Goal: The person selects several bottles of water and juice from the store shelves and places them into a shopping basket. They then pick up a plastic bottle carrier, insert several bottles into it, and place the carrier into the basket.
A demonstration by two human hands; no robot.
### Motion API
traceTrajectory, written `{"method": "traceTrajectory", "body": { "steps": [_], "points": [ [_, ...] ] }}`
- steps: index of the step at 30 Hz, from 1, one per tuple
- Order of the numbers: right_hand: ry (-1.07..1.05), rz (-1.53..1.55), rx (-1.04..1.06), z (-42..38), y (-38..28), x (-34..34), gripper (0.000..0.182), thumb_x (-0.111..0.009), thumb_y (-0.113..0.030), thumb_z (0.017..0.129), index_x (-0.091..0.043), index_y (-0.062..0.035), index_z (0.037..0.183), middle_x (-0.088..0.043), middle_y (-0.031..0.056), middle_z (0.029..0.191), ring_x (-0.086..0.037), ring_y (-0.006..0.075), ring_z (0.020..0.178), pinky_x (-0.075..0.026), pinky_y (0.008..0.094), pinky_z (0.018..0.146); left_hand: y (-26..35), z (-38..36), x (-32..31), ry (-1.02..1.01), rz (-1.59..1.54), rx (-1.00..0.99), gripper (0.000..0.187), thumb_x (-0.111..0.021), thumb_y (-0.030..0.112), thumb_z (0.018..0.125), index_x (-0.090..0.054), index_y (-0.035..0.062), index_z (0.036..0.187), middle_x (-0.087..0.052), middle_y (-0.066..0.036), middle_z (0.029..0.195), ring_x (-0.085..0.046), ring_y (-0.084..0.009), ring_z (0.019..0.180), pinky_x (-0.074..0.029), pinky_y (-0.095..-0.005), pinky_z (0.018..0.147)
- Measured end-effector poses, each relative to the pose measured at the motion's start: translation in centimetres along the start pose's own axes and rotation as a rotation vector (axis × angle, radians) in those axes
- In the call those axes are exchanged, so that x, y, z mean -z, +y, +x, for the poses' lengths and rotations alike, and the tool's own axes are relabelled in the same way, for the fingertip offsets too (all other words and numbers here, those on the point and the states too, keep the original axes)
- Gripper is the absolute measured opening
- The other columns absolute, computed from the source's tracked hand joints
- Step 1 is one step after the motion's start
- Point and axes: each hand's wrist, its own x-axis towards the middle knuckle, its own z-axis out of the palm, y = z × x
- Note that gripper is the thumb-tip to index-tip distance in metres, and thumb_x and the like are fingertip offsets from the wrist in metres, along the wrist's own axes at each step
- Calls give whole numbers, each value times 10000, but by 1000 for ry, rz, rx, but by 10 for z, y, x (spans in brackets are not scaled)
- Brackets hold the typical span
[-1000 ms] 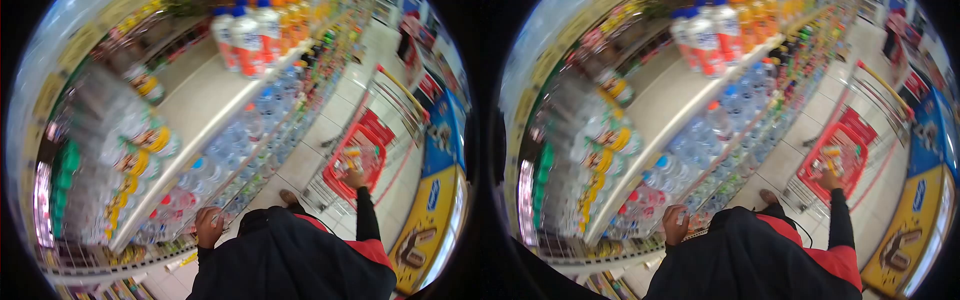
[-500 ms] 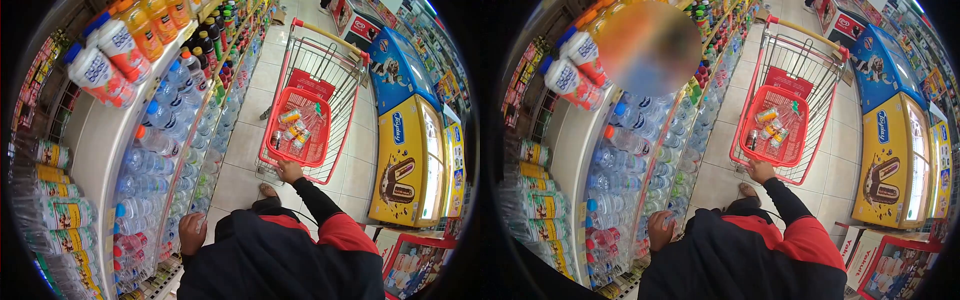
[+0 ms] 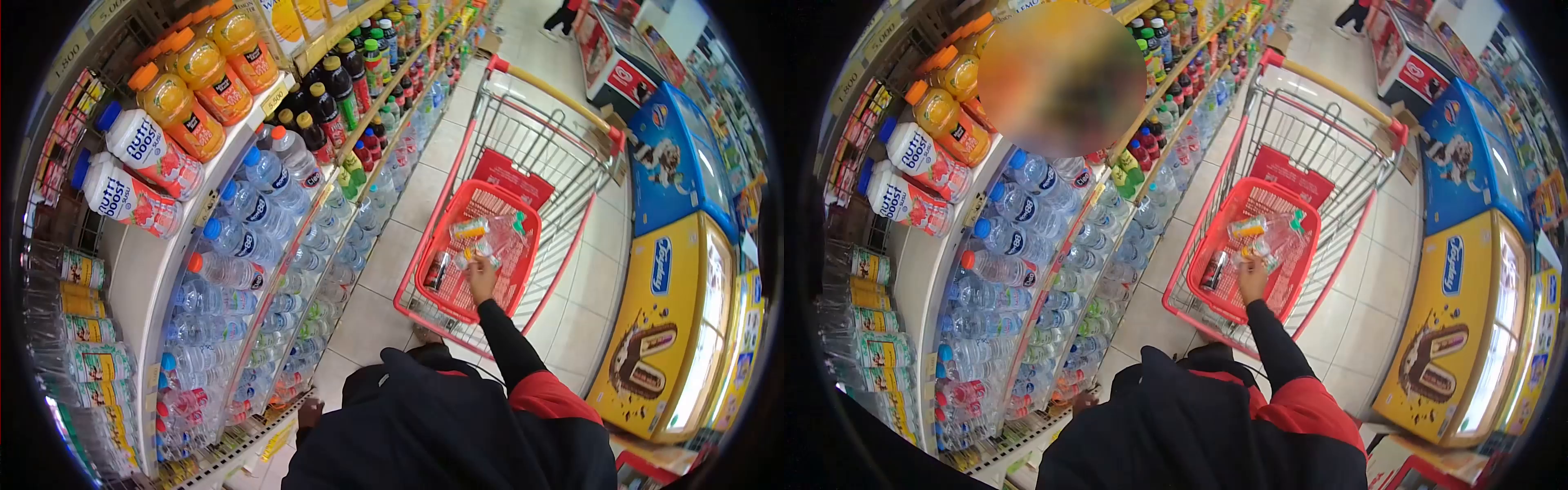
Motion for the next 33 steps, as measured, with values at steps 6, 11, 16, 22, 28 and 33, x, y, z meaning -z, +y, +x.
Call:
{"method": "traceTrajectory", "body": {
  "steps": [6, 11, 16, 22, 28, 33],
  "points": [
    [288, -6, -124, 150, 102, 7, 301, -620, -160, 781, -566, 28, 1010, -604, 128, 905, -571, 236, 794, -467, 329, 710, -2, -117, -77, -153, -109, 516, 320, -654, 347, 726, -600, 56, 848, -608, -125, 805, -596, -290, 803, -467, -383, 712],
    [-274, 776, -538, 195, 134, -1, 294, -601, -319, 827, -646, -29, 817, -606, 66, 748, -529, 155, 625, -461, 337, 590, 24, -172, -92, -109, -199, 698, 331, -657, 368, 720, -612, 67, 849, -624, -114, 816, -606, -273, 820, -475, -369, 727],
    [199, 288, -256, 187, 163, -6, 202, -623, -226, 773, -597, -40, 699, -557, 41, 684, -501, 153, 602, -448, 306, 531, 29, -193, -100, -39, -248, 744, 341, -659, 389, 714, -623, 78, 850, -639, -102, 826, -617, -256, 838, -484, -356, 742],
    [213, 449, -250, 146, 148, -1, 436, -607, -264, 805, -522, 55, 1091, -574, 150, 1041, -544, 235, 846, -464, 350, 749, 39, -165, -98, 64, -343, 663, 368, -664, 406, 710, -647, 91, 899, -659, -89, 897, -625, -235, 880, -492, -337, 783],
    [-128, -160, -248, 178, 93, 49, 662, -615, -407, 800, -422, 53, 1236, -628, 184, 937, -597, 303, 787, -481, 341, 743, 88, -139, -77, -88, -178, 804, 397, -619, 435, 735, -655, 86, 919, -651, -120, 964, -606, -272, 957, -480, -368, 841],
    [-759, 349, -644, 167, 1, 65, 381, -537, -392, 844, -516, -62, 1033, -592, 134, 823, -612, 298, 716, -519, 457, 593, 26, -119, -118, -179, -114, 598, 465, -566, 508, 753, -665, 84, 916, -629, -143, 1032, -567, -304, 1026, -450, -394, 894]
  ]
}}
